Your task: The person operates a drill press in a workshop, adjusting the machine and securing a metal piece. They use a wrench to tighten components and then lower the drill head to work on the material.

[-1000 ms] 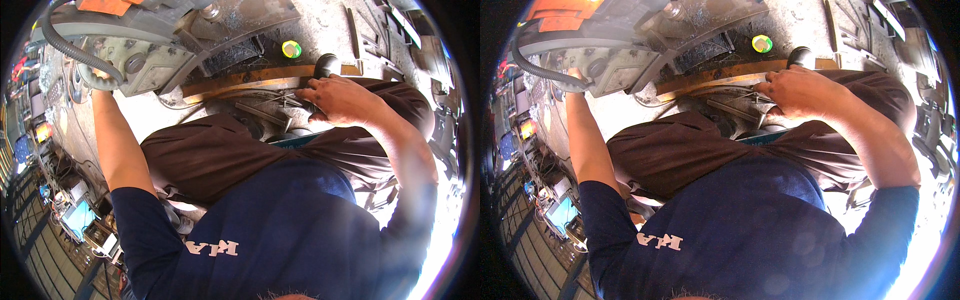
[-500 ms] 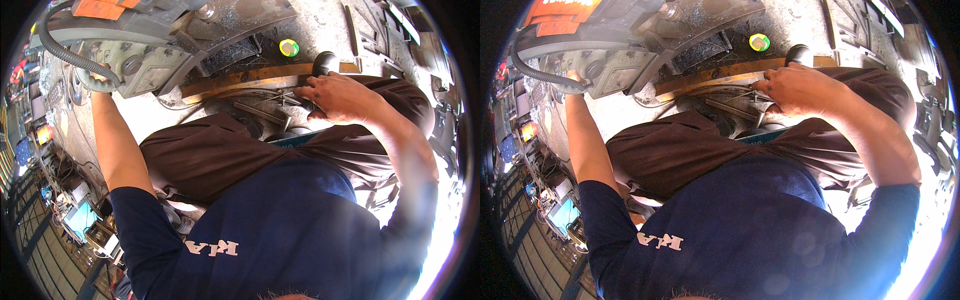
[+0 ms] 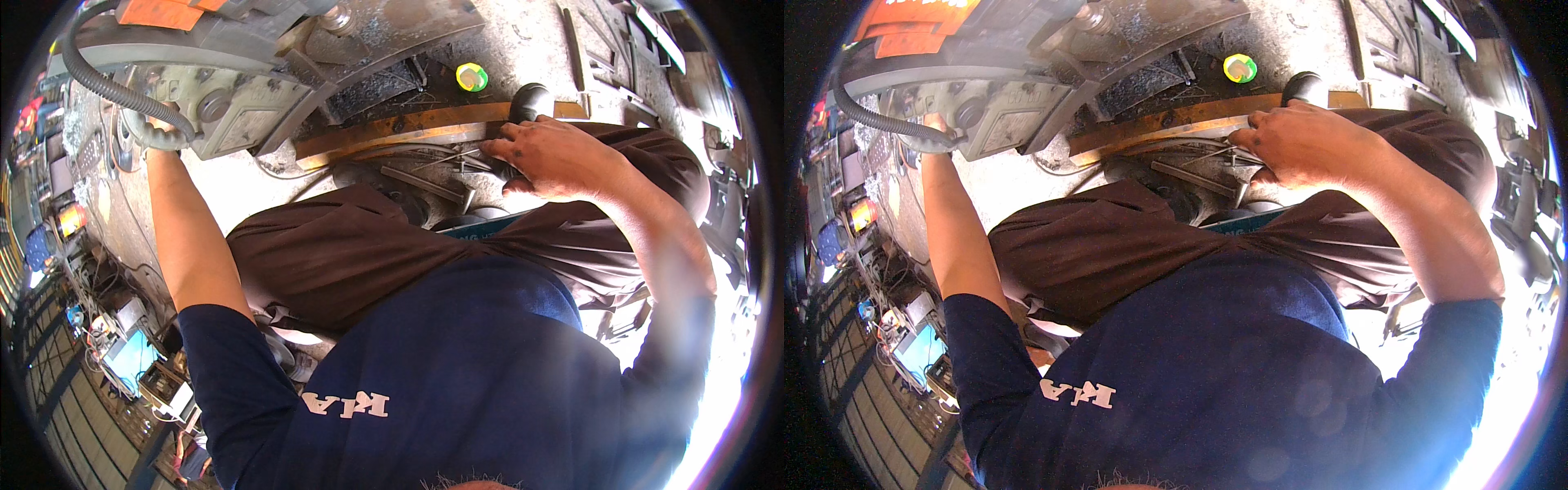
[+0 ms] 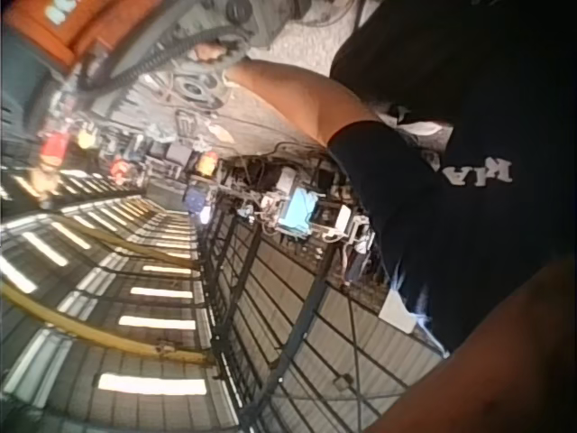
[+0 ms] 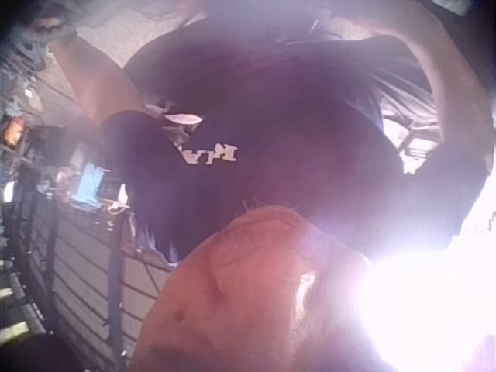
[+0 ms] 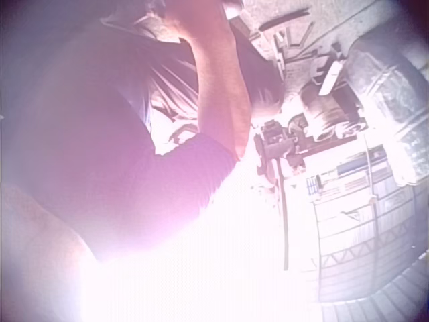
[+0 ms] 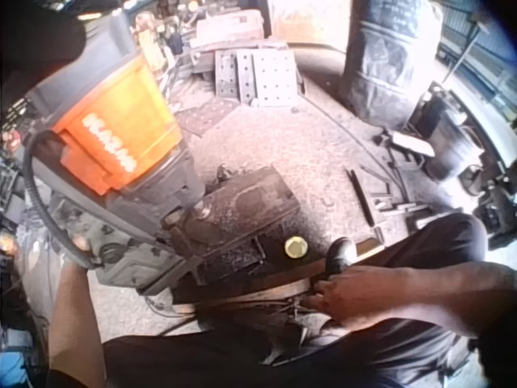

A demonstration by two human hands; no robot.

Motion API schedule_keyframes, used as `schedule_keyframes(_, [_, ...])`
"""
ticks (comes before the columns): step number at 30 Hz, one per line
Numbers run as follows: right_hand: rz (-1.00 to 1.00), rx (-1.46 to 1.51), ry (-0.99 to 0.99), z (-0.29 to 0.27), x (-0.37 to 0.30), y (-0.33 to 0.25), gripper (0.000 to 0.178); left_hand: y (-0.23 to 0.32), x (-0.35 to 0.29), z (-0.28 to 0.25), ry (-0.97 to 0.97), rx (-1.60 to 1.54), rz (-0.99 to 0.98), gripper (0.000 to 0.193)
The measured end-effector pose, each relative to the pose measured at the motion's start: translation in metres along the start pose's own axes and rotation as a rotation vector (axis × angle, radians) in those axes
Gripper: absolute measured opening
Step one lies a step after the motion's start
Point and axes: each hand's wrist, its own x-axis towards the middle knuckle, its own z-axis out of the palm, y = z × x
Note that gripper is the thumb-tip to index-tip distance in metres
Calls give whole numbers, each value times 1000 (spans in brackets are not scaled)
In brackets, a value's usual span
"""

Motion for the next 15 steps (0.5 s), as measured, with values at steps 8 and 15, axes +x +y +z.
schedule_keyframes(8, [23, 22, -16, 4, 2, 2, 68, 28, -2, 20, -6, -85, -180, 54])
schedule_keyframes(15, [13, 28, -19, 4, 5, 4, 68, 36, -3, 24, -4, -130, -300, 61])
